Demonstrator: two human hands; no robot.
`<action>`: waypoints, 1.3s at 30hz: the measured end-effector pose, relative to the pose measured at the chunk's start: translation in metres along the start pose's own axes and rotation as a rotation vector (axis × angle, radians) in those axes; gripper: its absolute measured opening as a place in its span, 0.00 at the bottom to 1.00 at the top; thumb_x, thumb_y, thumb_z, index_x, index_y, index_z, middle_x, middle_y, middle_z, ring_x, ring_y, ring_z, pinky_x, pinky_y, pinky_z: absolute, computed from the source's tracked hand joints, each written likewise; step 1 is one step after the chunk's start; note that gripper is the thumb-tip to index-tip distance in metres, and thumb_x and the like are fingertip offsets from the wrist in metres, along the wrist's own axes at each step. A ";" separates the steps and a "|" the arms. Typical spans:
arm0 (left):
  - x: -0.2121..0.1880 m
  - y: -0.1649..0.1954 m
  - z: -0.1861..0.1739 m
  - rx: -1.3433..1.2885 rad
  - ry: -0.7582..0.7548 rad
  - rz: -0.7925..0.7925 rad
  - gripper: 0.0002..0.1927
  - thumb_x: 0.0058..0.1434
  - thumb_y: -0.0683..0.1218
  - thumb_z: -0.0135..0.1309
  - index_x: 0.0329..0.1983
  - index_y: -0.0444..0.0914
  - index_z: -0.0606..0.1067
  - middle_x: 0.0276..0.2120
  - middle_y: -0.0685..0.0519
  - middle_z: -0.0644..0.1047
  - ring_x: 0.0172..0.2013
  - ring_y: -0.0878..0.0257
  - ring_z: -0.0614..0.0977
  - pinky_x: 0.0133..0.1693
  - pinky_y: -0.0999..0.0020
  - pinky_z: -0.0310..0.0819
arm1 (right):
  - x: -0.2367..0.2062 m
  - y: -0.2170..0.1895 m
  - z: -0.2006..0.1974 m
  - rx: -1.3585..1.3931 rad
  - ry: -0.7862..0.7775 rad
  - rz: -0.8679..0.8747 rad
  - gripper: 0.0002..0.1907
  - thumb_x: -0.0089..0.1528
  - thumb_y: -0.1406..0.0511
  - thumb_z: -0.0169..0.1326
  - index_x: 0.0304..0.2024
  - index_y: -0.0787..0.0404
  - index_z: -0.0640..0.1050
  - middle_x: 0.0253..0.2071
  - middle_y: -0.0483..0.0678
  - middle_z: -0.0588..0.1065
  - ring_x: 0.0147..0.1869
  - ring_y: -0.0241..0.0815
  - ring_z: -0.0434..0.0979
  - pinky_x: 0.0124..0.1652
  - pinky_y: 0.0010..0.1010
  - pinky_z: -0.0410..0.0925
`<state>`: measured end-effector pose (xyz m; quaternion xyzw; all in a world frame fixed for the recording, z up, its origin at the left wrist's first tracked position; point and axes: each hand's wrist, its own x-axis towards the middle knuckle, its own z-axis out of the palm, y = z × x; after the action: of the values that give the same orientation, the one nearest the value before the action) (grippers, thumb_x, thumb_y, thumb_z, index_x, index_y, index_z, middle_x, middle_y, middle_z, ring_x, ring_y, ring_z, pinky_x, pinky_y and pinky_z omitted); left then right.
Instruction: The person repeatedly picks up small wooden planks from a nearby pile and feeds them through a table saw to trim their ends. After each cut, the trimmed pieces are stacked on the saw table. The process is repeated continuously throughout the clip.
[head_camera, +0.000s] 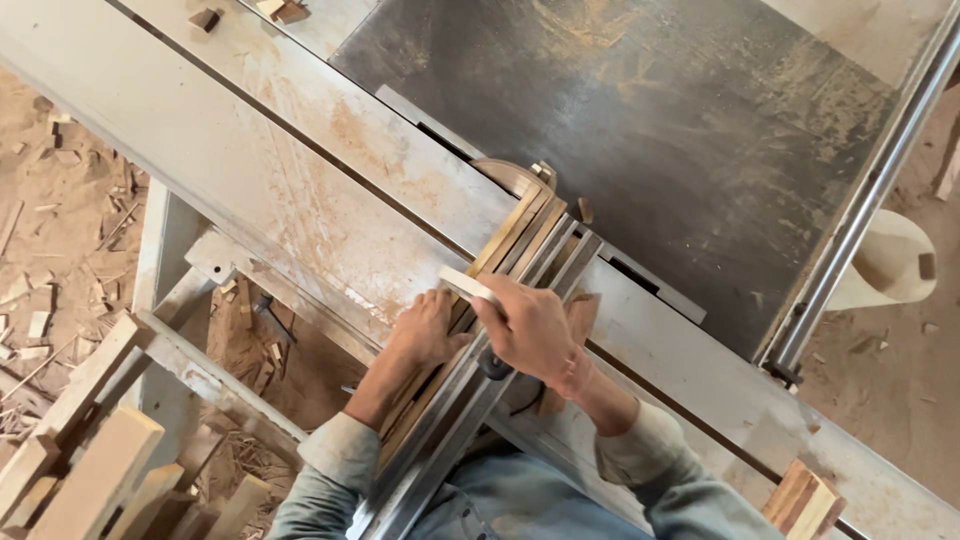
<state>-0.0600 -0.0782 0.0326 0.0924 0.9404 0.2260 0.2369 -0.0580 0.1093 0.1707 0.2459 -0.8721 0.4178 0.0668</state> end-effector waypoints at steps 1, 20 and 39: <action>-0.005 0.006 0.005 0.007 0.003 0.015 0.51 0.53 0.62 0.64 0.66 0.25 0.58 0.60 0.31 0.68 0.61 0.38 0.70 0.60 0.50 0.67 | -0.013 -0.001 -0.006 0.019 0.016 -0.010 0.13 0.67 0.64 0.53 0.49 0.66 0.78 0.26 0.52 0.78 0.24 0.42 0.80 0.24 0.31 0.70; -0.067 0.225 0.148 0.074 0.233 0.208 0.30 0.51 0.47 0.60 0.59 0.53 0.72 0.61 0.30 0.63 0.57 0.35 0.73 0.49 0.42 0.73 | -0.335 0.122 -0.162 0.109 0.517 -0.027 0.20 0.71 0.59 0.45 0.49 0.72 0.75 0.24 0.45 0.72 0.24 0.32 0.70 0.27 0.25 0.65; -0.131 0.374 0.148 -0.311 0.492 -0.136 0.22 0.62 0.42 0.58 0.58 0.34 0.68 0.37 0.47 0.80 0.27 0.64 0.79 0.30 0.70 0.77 | -0.388 0.134 -0.310 0.156 0.077 0.031 0.17 0.71 0.62 0.49 0.54 0.67 0.79 0.30 0.48 0.78 0.27 0.37 0.75 0.29 0.29 0.68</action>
<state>0.1515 0.2703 0.1447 -0.0659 0.9276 0.3666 0.0279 0.1871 0.5612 0.1512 0.2205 -0.8373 0.4948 0.0747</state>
